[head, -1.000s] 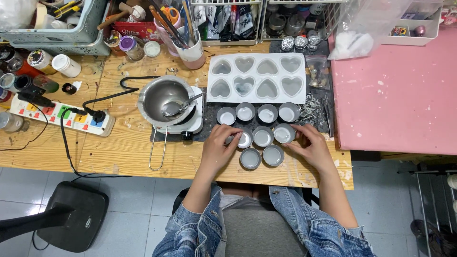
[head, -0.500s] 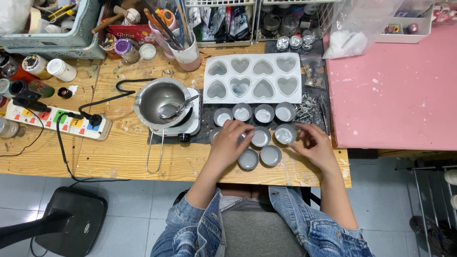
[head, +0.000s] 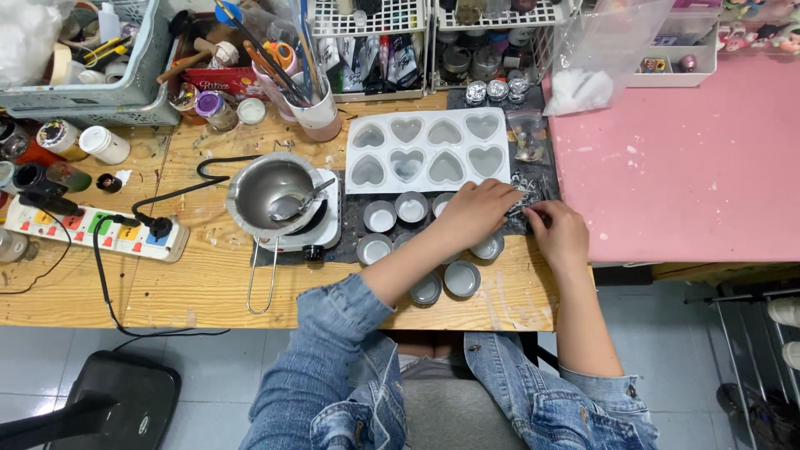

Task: Placing metal wick tabs and wicks into small candle molds on a workbench.

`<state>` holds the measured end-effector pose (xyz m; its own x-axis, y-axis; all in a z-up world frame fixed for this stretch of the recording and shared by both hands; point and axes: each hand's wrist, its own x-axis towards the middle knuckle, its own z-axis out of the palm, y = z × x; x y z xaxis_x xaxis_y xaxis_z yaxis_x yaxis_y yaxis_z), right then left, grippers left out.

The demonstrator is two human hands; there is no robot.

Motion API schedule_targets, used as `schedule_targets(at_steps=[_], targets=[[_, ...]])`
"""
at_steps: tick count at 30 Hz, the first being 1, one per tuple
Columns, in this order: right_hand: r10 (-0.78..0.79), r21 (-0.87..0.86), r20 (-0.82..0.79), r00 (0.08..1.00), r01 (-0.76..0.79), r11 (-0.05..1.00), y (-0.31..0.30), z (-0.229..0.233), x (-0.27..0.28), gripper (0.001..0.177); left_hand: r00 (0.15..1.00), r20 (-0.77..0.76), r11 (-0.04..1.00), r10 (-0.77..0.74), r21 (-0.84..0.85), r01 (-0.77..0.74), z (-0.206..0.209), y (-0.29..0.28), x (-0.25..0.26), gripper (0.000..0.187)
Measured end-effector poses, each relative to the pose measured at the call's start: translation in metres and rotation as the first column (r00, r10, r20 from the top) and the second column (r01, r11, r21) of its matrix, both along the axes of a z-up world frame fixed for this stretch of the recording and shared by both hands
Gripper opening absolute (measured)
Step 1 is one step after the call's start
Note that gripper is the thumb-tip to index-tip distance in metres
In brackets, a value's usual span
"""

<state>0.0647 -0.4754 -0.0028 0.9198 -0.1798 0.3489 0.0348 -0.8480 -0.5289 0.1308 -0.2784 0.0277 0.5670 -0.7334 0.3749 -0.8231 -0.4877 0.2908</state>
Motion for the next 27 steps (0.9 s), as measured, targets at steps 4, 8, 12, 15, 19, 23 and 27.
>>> schedule_targets(at_steps=[4,8,12,15,19,23,27], targets=[[-0.003,0.008,-0.043,0.999,0.003,1.000,-0.001,-0.004,-0.004,0.015,0.993,0.107,0.999,-0.039,0.017,0.037,-0.034,-0.029,0.013,0.040],[0.030,-0.036,0.033,0.999,-0.029,0.999,0.001,-0.001,-0.005,0.010,0.961,0.276,0.992,0.003,0.118,-0.037,-0.038,-0.047,0.019,0.019],[0.041,-0.065,0.065,0.997,-0.036,0.997,0.005,0.008,-0.006,0.009,0.933,0.361,0.964,0.013,0.244,-0.108,-0.039,-0.052,0.022,0.013],[0.047,-0.080,0.054,0.997,-0.043,0.996,0.007,0.012,-0.009,0.010,0.920,0.391,0.963,0.032,0.233,-0.132,-0.040,-0.053,0.022,0.013],[0.051,-0.040,0.068,0.996,-0.048,0.998,0.008,0.012,-0.011,0.009,0.919,0.391,0.970,0.054,0.198,-0.141,-0.043,-0.051,0.023,0.014],[0.071,-0.032,0.105,0.992,-0.068,0.997,0.001,0.000,-0.009,0.011,0.934,0.349,0.981,0.080,0.140,-0.136,-0.042,-0.053,0.026,0.015],[0.031,0.040,0.101,0.994,-0.035,0.999,-0.004,-0.009,-0.009,0.012,0.942,0.322,0.975,0.095,0.162,-0.153,-0.038,-0.051,0.026,0.014]])
